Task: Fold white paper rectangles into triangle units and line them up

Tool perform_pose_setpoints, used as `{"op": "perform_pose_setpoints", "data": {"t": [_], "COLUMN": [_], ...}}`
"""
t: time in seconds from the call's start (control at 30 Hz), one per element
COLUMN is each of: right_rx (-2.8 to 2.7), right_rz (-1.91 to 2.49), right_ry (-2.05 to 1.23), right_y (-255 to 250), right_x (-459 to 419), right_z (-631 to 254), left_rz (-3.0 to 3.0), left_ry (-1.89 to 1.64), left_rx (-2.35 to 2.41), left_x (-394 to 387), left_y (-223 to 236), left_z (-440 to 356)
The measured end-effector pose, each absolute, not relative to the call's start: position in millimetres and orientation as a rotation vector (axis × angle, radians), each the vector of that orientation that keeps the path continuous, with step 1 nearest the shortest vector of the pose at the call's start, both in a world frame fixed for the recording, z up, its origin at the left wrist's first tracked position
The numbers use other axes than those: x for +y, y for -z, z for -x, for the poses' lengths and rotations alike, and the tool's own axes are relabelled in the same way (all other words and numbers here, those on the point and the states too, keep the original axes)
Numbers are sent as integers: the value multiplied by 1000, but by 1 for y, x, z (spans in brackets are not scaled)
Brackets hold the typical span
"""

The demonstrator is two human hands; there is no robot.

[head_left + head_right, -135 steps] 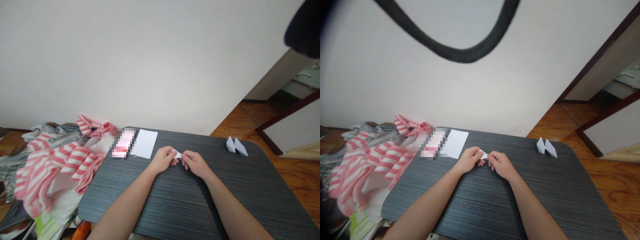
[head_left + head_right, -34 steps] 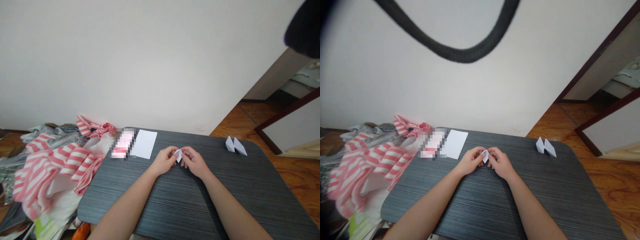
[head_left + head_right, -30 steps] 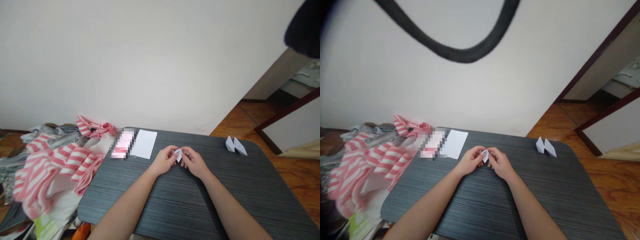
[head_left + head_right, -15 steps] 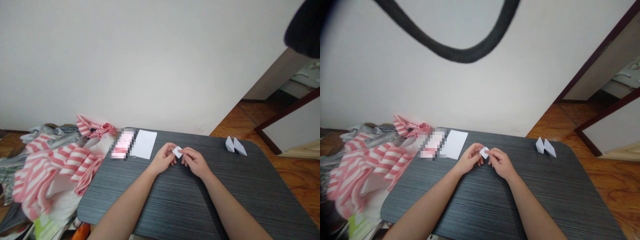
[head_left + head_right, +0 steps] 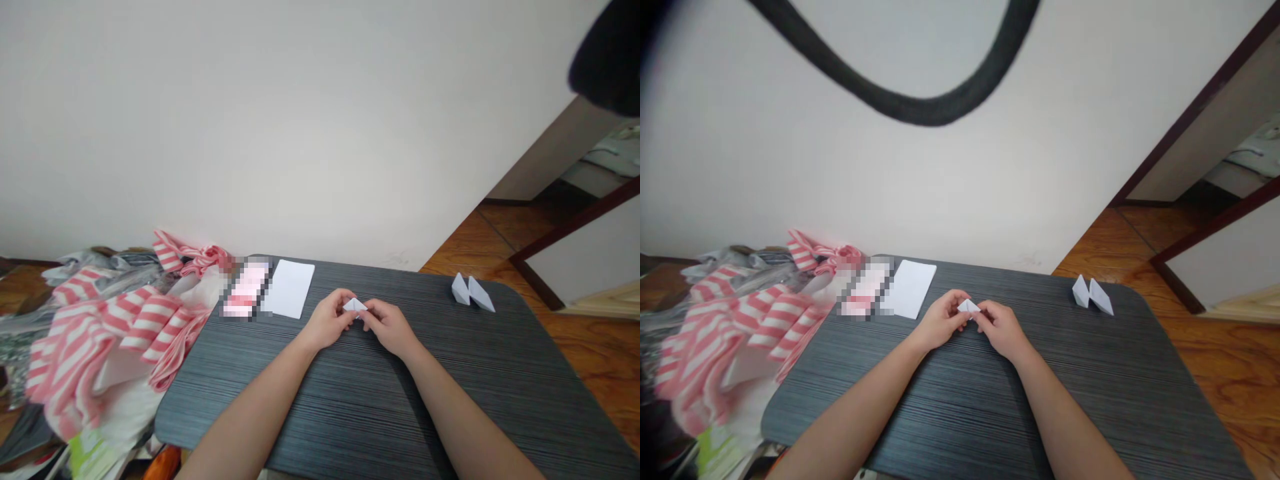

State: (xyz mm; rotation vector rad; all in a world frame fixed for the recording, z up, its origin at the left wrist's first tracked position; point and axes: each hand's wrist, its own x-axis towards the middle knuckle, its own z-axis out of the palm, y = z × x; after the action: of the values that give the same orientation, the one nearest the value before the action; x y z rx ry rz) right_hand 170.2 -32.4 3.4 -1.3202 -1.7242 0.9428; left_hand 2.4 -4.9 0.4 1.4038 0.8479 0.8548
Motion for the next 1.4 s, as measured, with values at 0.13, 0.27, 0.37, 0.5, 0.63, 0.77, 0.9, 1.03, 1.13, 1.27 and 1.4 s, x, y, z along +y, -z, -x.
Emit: {"op": "perform_pose_setpoints", "data": {"t": [0.13, 0.27, 0.37, 0.5, 0.63, 0.77, 0.9, 1.03, 1.13, 1.27, 1.4], "right_rx": [-1790, -1761, -1730, -1719, -1679, -1725, -1771, -1758, -1725, -1754, -1783], "right_rz": [1381, 1370, 1343, 1319, 1302, 1253, 1263, 1266, 1254, 1236, 1227], "right_ry": [-864, -898, -937, -959, -906, -852, -789, -792, -820, -818, -764], "right_y": [-11, -12, -11, -9, -7, -9, -13, -12, -9, -12, -18], "right_x": [-34, -34, -34, -34, -34, -34, -34, -34, -34, -33, -34], "right_z": [-173, -174, -173, -172, -172, -172, -173, -172, -171, -171, -171], "left_rz": [-1424, -1492, -1548, -1584, -1634, -1711, -1743, -1751, -1777, -1831, -1862], "left_ry": [-841, -772, -716, -702, -677, -648, -638, -643, -640, -632, -627], "left_rx": [865, 873, 913, 946, 931, 931, 918, 922, 929, 939, 957], "left_x": [-5, -6, -7, -8, -9, -11, -11, -11, -11, -11, -12], "left_y": [-3, -6, -7, -7, -10, -15, -16, -13, -12, -15, -16], "left_z": [-2, 1, 2, 3, 2, 2, 2, 2, 2, 3, 2]}}
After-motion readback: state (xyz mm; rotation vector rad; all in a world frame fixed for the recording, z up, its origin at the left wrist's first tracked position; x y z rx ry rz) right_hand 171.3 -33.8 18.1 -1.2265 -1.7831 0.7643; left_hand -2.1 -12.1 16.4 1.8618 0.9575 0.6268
